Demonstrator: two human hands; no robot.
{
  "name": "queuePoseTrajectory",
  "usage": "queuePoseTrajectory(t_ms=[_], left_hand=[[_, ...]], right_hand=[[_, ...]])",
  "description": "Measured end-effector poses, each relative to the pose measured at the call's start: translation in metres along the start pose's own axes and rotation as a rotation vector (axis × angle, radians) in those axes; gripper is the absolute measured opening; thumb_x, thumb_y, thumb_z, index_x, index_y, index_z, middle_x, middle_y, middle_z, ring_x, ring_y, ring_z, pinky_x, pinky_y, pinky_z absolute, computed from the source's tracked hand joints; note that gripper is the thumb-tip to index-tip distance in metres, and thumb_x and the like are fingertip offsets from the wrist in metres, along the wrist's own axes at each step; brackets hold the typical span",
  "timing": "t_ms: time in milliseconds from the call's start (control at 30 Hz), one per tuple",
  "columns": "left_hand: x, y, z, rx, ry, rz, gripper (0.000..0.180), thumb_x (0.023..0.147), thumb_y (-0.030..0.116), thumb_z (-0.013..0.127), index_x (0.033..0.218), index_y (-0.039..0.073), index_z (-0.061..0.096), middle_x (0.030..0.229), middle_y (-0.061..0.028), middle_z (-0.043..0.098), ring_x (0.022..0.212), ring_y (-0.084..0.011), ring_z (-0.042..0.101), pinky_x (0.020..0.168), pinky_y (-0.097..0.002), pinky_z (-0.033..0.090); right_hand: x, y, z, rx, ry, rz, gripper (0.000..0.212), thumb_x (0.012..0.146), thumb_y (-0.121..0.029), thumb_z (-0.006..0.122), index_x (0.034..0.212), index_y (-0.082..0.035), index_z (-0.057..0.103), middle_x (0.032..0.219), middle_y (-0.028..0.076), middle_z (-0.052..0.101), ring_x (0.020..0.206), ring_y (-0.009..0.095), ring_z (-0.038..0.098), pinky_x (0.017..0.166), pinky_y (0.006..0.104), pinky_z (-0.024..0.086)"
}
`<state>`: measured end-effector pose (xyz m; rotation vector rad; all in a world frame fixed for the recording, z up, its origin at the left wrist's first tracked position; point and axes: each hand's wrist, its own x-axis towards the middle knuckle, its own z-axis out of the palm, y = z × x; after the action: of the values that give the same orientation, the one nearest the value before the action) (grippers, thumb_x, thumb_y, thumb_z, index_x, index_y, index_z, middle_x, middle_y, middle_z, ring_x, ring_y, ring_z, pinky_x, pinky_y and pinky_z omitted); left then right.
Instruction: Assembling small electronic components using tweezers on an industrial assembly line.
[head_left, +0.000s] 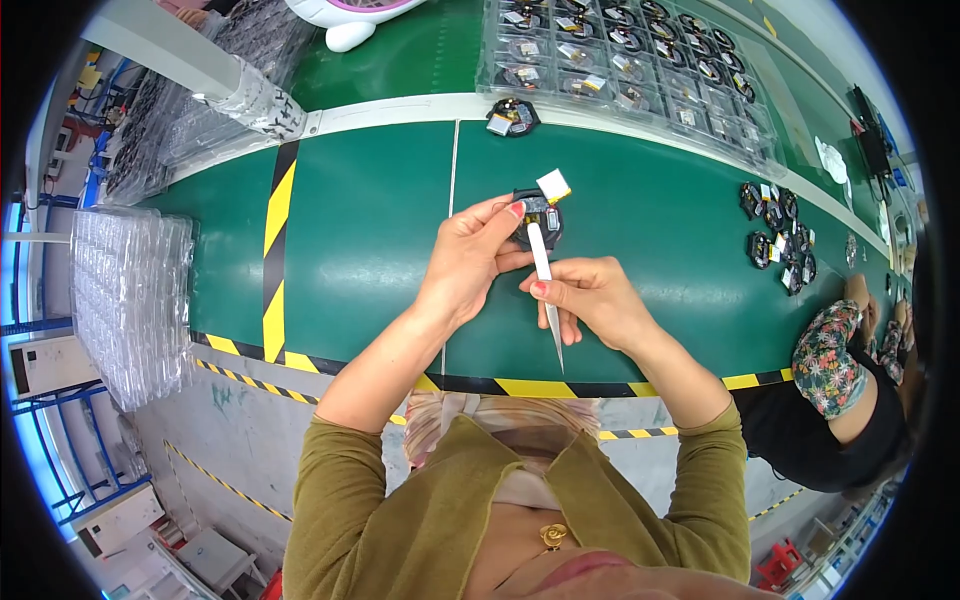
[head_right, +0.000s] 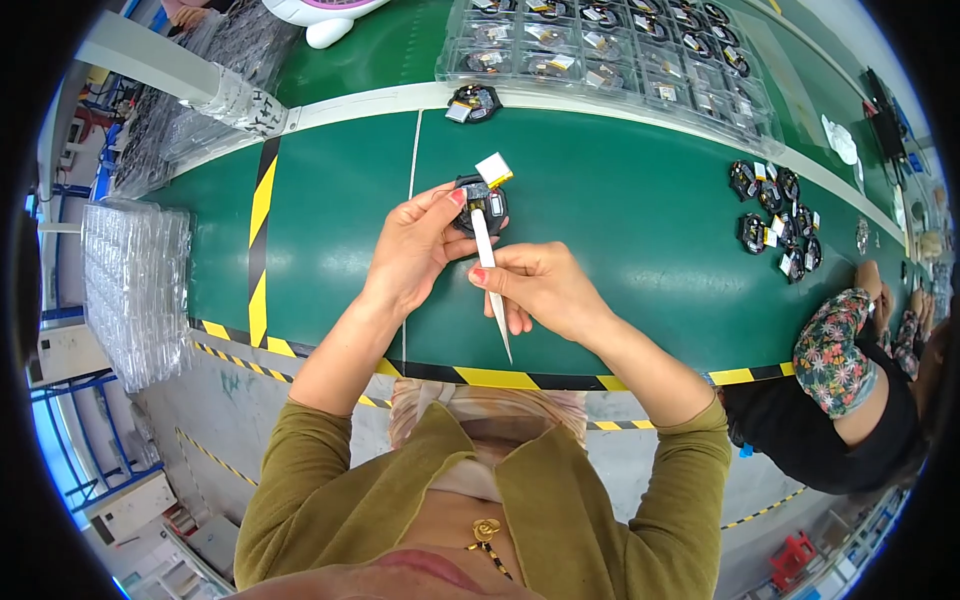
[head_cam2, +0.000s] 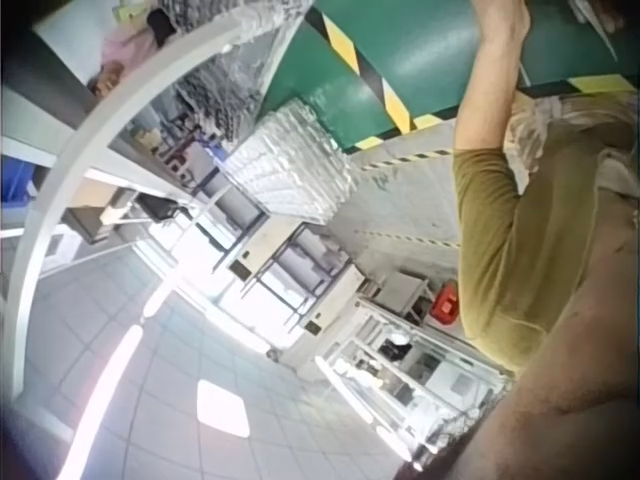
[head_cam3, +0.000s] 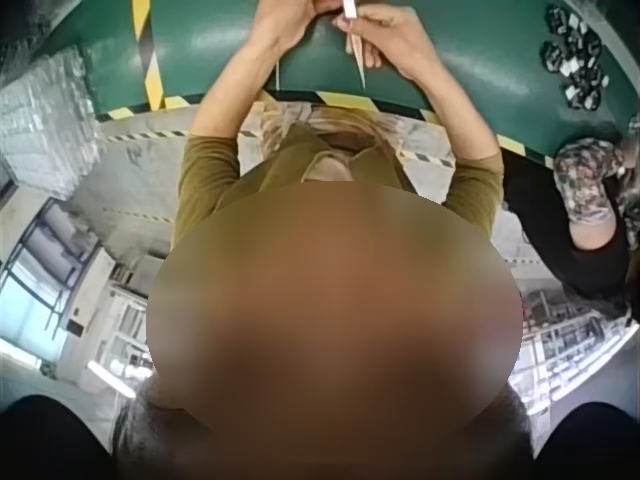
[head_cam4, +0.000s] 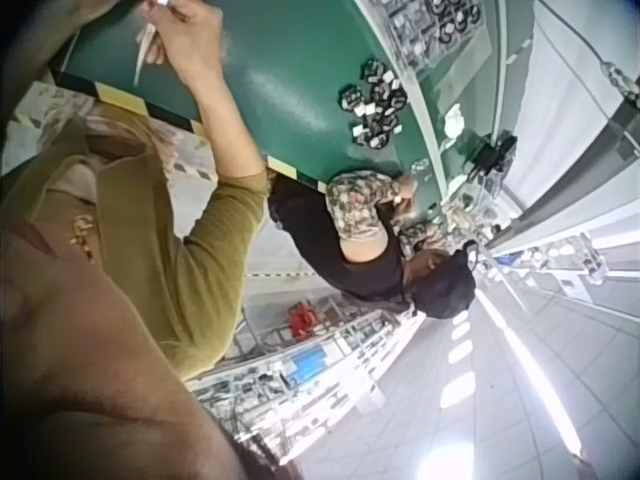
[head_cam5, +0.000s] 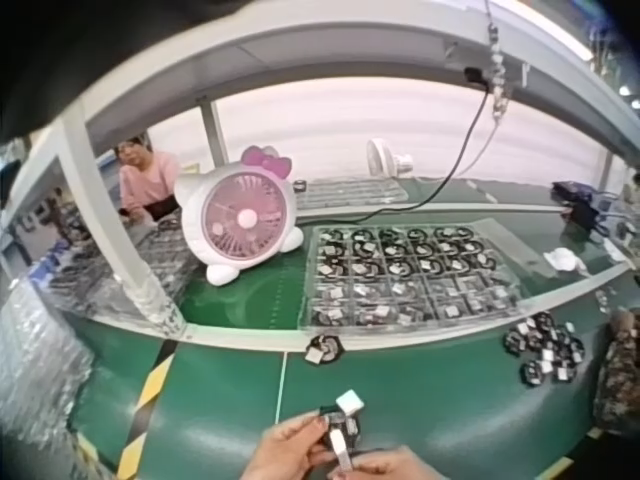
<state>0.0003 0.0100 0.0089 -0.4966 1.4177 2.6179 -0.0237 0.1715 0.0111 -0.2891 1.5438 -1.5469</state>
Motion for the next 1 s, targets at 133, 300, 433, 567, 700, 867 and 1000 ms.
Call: queuePoseTrajectory(t_ms=[133, 300, 433, 567, 700, 867, 1000], left_hand=[[-0.001, -0.002, -0.003, -0.045, -0.050, -0.056, 0.030, 0.091, 0.020, 0.043, 0.105, -0.005, 0.052, 0.092, -0.0121, 0.060, 0.081, -0.0197, 0.061, 0.074, -0.0327, 0.052], [-0.001, -0.004, -0.001, 0.070, -0.060, -0.018, 0.030, 0.091, 0.022, 0.044, 0.102, -0.004, 0.055, 0.089, -0.0106, 0.061, 0.077, -0.0153, 0.061, 0.070, -0.0271, 0.052], [0.008, -0.013, -0.005, 0.134, 0.045, 0.132, 0.027, 0.091, 0.018, 0.044, 0.101, -0.005, 0.055, 0.088, -0.0097, 0.061, 0.076, -0.0143, 0.061, 0.065, -0.0258, 0.052], [0.015, -0.010, -0.014, 0.448, 0.053, 0.091, 0.026, 0.089, 0.019, 0.049, 0.104, -0.001, 0.058, 0.086, -0.0048, 0.062, 0.076, -0.0107, 0.059, 0.067, -0.0238, 0.050], [0.020, -0.006, -0.027, 0.870, -0.060, 0.447, 0.027, 0.089, 0.015, 0.048, 0.110, 0.000, 0.055, 0.098, -0.0063, 0.059, 0.080, -0.0127, 0.058, 0.072, -0.0257, 0.049], [0.037, 0.047, -0.022, 1.259, 0.186, 0.732, 0.023, 0.086, 0.020, 0.050, 0.093, 0.001, 0.059, 0.089, -0.0175, 0.059, 0.074, -0.0300, 0.061, 0.063, -0.0391, 0.048], [0.082, 0.049, -0.010, 1.724, 0.371, 0.512, 0.043, 0.078, 0.041, 0.057, 0.085, -0.001, 0.060, 0.090, -0.0180, 0.059, 0.081, -0.0330, 0.059, 0.067, -0.0409, 0.047]], right_hand=[[0.001, 0.000, 0.001, -0.016, 0.010, 0.004, 0.022, 0.085, -0.018, 0.055, 0.090, 0.003, 0.061, 0.060, 0.007, 0.057, 0.039, 0.008, 0.049, 0.035, 0.0185, 0.036], [0.003, 0.008, 0.000, 0.019, 0.060, -0.075, 0.022, 0.085, -0.020, 0.055, 0.087, 0.002, 0.062, 0.060, 0.004, 0.057, 0.039, 0.006, 0.048, 0.035, 0.0185, 0.034], [0.011, 0.006, -0.011, -0.575, 0.205, -0.182, 0.012, 0.084, -0.014, 0.054, 0.086, -0.003, 0.059, 0.064, 0.006, 0.060, 0.048, 0.013, 0.055, 0.043, 0.0274, 0.041], [0.003, 0.011, -0.003, -1.127, 0.590, -0.682, 0.022, 0.077, -0.012, 0.058, 0.098, -0.007, 0.051, 0.070, 0.013, 0.059, 0.054, 0.027, 0.058, 0.048, 0.0380, 0.045], [-0.002, 0.022, -0.019, -1.356, 0.556, -0.689, 0.022, 0.076, -0.017, 0.061, 0.095, -0.010, 0.053, 0.068, 0.011, 0.059, 0.052, 0.025, 0.059, 0.043, 0.0342, 0.046], [-0.033, 0.006, -0.084, -1.447, 0.880, -0.398, 0.021, 0.078, -0.021, 0.060, 0.094, -0.008, 0.056, 0.075, 0.013, 0.061, 0.059, 0.028, 0.060, 0.049, 0.0369, 0.048], [-0.022, -0.002, -0.065, -1.190, 0.833, -0.479, 0.022, 0.079, -0.024, 0.059, 0.095, -0.009, 0.058, 0.077, 0.013, 0.061, 0.066, 0.030, 0.060, 0.056, 0.0391, 0.047]])
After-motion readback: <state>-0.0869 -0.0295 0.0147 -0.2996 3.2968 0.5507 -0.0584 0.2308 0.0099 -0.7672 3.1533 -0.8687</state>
